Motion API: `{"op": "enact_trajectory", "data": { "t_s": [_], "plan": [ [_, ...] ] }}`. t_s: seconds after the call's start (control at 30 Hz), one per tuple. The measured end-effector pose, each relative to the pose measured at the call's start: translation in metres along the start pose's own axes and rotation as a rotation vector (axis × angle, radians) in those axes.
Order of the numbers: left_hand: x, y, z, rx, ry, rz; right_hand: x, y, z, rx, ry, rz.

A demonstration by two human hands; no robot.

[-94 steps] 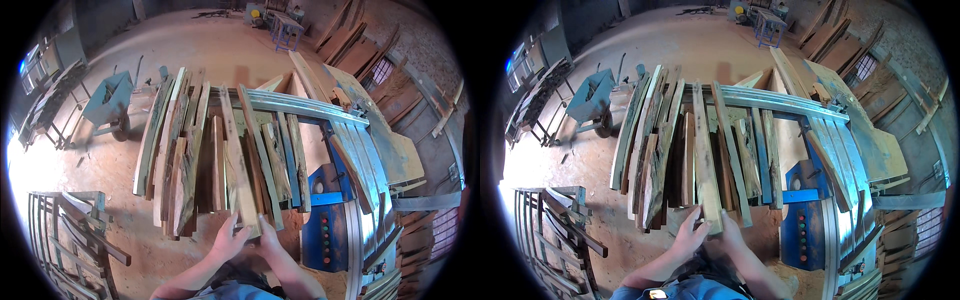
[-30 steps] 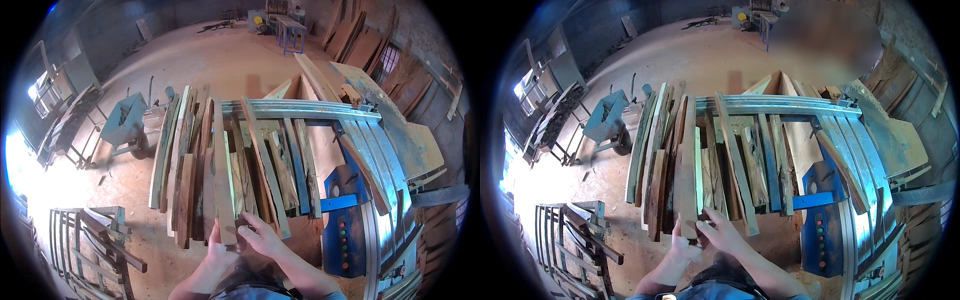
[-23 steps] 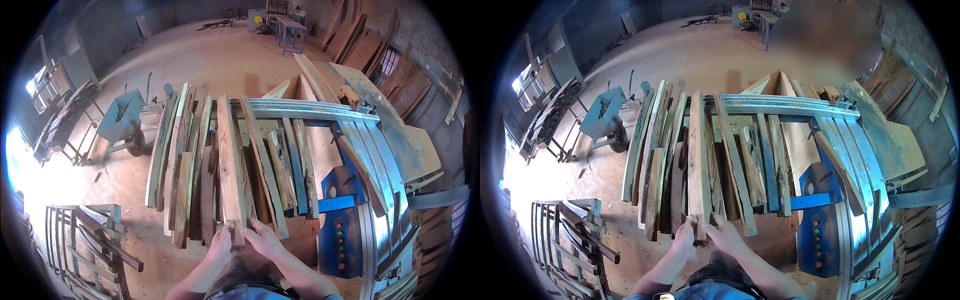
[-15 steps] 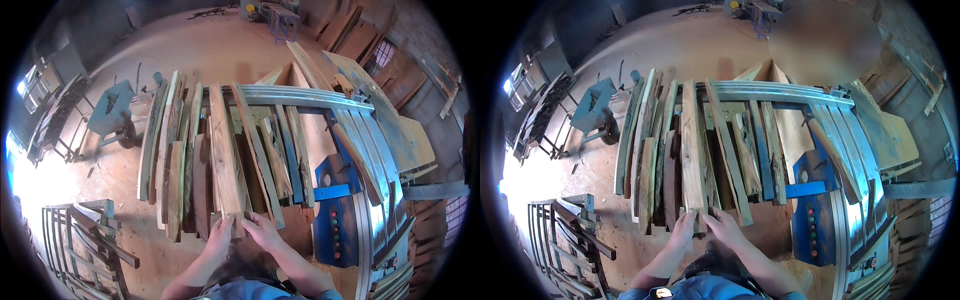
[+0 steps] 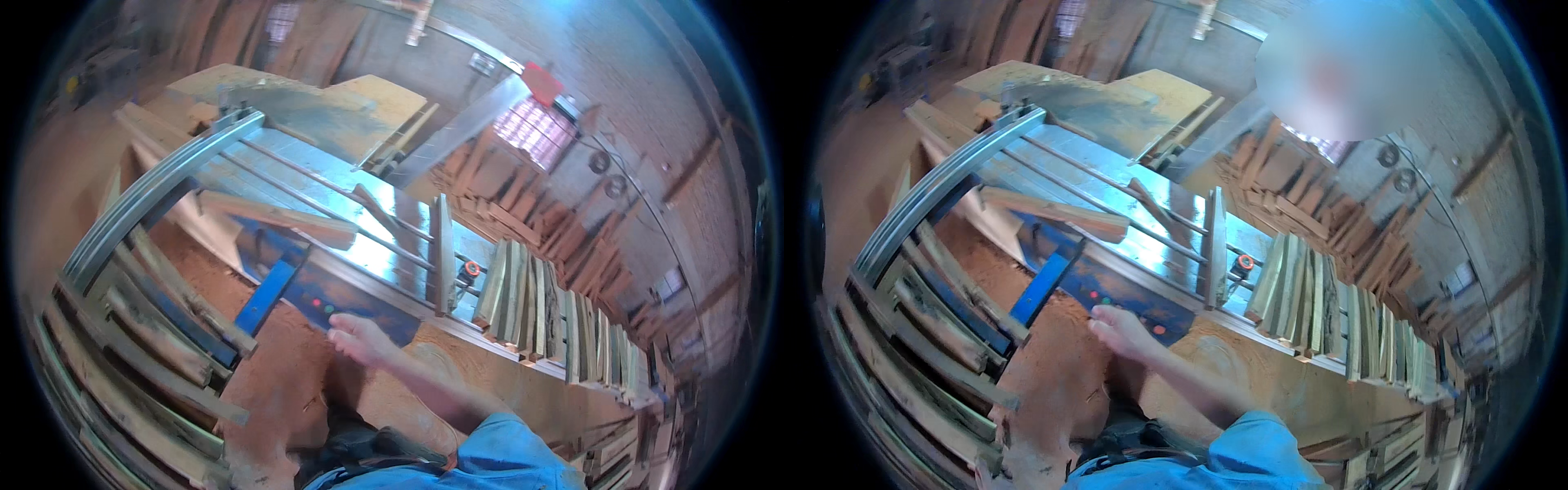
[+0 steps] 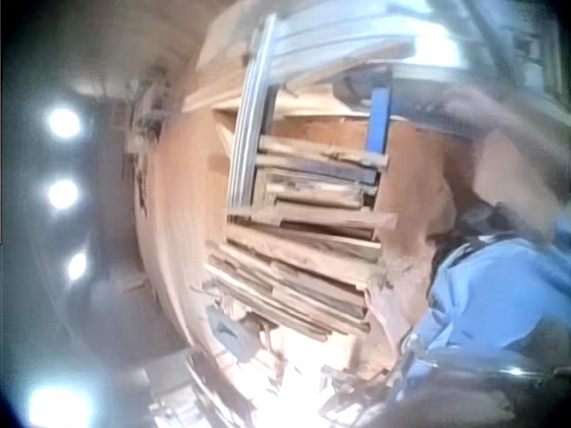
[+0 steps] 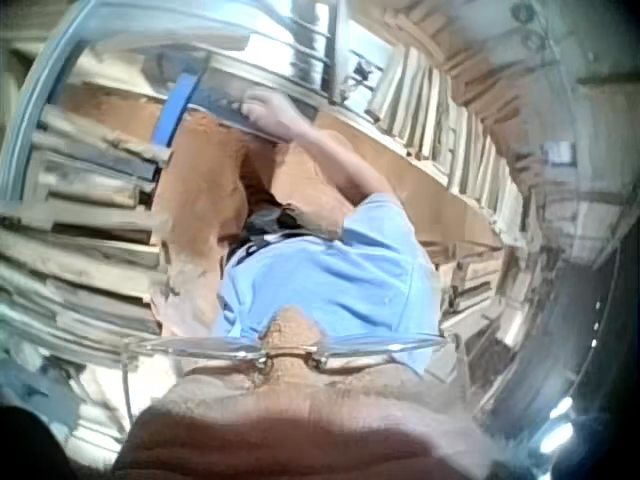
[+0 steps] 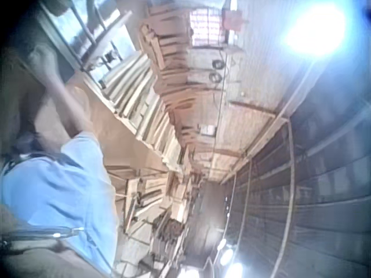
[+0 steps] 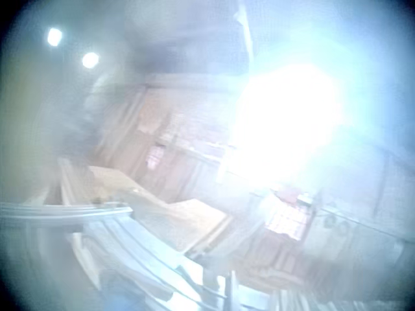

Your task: The person repeatedly feeds wooden planks through a table saw, guiding them along the fence and collecting the cut pieces. The person also briefly uses a tape measure to check a plank before cutting.

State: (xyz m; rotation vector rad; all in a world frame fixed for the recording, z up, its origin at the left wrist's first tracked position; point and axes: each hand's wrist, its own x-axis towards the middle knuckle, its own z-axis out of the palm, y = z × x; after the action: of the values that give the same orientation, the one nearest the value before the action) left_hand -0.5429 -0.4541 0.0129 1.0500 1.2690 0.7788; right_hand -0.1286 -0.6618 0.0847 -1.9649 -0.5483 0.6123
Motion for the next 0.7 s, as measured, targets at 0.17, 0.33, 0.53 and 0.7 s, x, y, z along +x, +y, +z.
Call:
{"op": "enact_trajectory", "data": {
  "t_s": [0.17,0.33,0.53,0.7],
  "plan": [
    [-0.015,-0.014,-0.024,-0.016,0.123,-0.051,0.079,0.106,-0.211,-0.973,0.527,-0.24],
    [-0.026,0.02,-0.001,-0.126,0.161,-0.111,0.048,0.241,-0.321,-0.957,0.43,-0.022],
    [-0.03,0.022,0.028,-0.371,0.419,-0.247,0.053,0.252,-0.368,-0.356,0.163,0.165],
    [-0.051,0.008,0.041,0.062,0.652,-0.033,0.089,0.127,-0.351,0.192,0.405,0.134]
  ]
}}
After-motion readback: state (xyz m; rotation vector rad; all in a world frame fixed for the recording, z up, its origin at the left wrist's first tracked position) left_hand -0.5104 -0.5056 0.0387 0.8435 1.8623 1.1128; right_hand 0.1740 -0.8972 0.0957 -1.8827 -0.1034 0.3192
